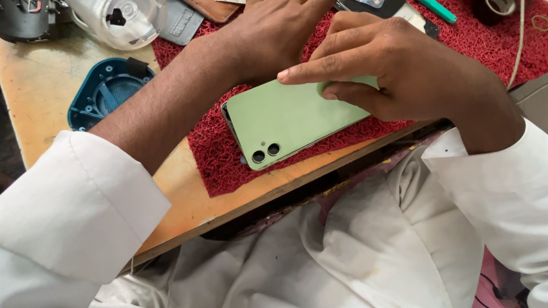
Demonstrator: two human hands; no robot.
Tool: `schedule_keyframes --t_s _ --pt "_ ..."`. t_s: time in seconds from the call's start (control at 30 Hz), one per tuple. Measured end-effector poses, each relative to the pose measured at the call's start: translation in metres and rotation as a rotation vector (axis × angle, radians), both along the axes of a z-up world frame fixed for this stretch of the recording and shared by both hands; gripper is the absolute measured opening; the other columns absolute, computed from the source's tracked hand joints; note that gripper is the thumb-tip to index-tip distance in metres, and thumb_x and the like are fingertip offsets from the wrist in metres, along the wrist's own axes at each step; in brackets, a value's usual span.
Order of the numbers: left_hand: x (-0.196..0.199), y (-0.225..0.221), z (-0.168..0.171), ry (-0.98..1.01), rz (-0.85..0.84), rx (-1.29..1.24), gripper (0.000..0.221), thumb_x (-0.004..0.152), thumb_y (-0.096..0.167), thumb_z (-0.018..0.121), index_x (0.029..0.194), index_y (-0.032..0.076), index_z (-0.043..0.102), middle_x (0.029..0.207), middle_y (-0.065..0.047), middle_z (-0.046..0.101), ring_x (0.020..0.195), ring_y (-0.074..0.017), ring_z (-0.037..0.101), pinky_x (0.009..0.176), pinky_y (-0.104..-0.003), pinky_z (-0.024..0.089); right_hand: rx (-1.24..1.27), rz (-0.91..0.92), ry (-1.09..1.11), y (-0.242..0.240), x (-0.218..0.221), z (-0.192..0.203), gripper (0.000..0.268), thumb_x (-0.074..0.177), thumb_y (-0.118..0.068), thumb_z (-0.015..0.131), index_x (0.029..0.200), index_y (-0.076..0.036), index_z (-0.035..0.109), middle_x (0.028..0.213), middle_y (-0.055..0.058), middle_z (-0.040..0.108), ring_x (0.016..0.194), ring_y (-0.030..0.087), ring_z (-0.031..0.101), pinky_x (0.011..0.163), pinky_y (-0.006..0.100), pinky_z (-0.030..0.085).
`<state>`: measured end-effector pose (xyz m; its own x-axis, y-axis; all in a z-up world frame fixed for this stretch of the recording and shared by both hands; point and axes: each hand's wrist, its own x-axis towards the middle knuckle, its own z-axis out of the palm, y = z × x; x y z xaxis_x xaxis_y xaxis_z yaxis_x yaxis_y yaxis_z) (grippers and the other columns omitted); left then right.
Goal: The person removes a small component from a grey metal plate using tweezers, then applies adhesive from a tube to the edges of a disassembled smartphone. Finally, the person places a light green back cover onto the phone and presses it down.
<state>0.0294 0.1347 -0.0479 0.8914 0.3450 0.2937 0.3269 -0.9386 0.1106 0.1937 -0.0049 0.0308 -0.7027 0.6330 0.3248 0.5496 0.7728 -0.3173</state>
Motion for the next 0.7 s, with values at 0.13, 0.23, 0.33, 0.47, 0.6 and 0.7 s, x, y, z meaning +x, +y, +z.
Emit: schedule_keyframes --t_s 0.13,0.23,0.33,0.47,0.6,0.7 --pt "0.000 0.004 -0.006 -0.019 -0.007 0.022 0.105 0.093 0.044 0.079 0.164 0.033 0.002 0.171 -0.014 0.016 0.157 -0.0359 0.013 0.117 -0.075 0.011 0.004 -0.004 -0.002 -0.001 -0.003 -0.001 0.048 0.091 -0.008 0.079 0.137 -0.018 0.068 0.109 0.003 0.073 0.109 0.028 0.062 0.095 0.040 0.053" --pt "0.000 0.006 -0.006 -0.032 -0.019 0.007 0.102 0.096 0.049 0.076 0.166 0.033 0.003 0.172 -0.014 0.017 0.158 -0.0361 0.012 0.116 -0.076 0.011 -0.045 -0.178 -0.032 -0.007 -0.002 0.001 0.052 0.086 -0.016 0.080 0.135 -0.010 0.064 0.110 0.010 0.063 0.106 0.031 0.060 0.097 0.045 0.048" --pt "0.000 0.003 -0.003 -0.004 -0.004 -0.072 0.114 0.085 0.054 0.085 0.162 0.032 0.004 0.170 -0.014 0.016 0.156 -0.0369 0.011 0.115 -0.076 0.011 0.205 -0.167 -0.140 -0.010 0.000 -0.001 0.044 0.085 -0.032 0.084 0.119 -0.008 0.069 0.117 0.011 0.063 0.115 0.034 0.058 0.098 0.049 0.043" --pt "-0.001 0.002 -0.003 -0.022 -0.007 -0.054 0.116 0.084 0.053 0.086 0.163 0.031 0.004 0.171 -0.015 0.017 0.157 -0.0373 0.011 0.116 -0.076 0.011 0.303 -0.095 -0.233 -0.014 0.000 -0.009 0.032 0.090 -0.038 0.080 0.109 -0.015 0.070 0.132 0.006 0.066 0.127 0.032 0.055 0.102 0.049 0.043" --pt "-0.001 0.004 -0.006 -0.030 -0.013 -0.051 0.118 0.081 0.051 0.087 0.163 0.030 0.004 0.170 -0.015 0.017 0.157 -0.0378 0.012 0.115 -0.075 0.011 0.271 -0.105 -0.248 -0.018 0.001 -0.008 0.034 0.087 -0.039 0.079 0.112 -0.017 0.073 0.135 0.008 0.063 0.129 0.033 0.052 0.102 0.049 0.042" --pt "0.001 0.003 -0.004 -0.024 -0.009 -0.030 0.119 0.081 0.050 0.088 0.164 0.031 0.004 0.171 -0.015 0.017 0.157 -0.0383 0.013 0.115 -0.076 0.011 0.266 -0.119 -0.256 -0.021 -0.002 -0.008 0.035 0.086 -0.041 0.078 0.113 -0.019 0.074 0.136 0.009 0.062 0.129 0.033 0.052 0.102 0.049 0.042"
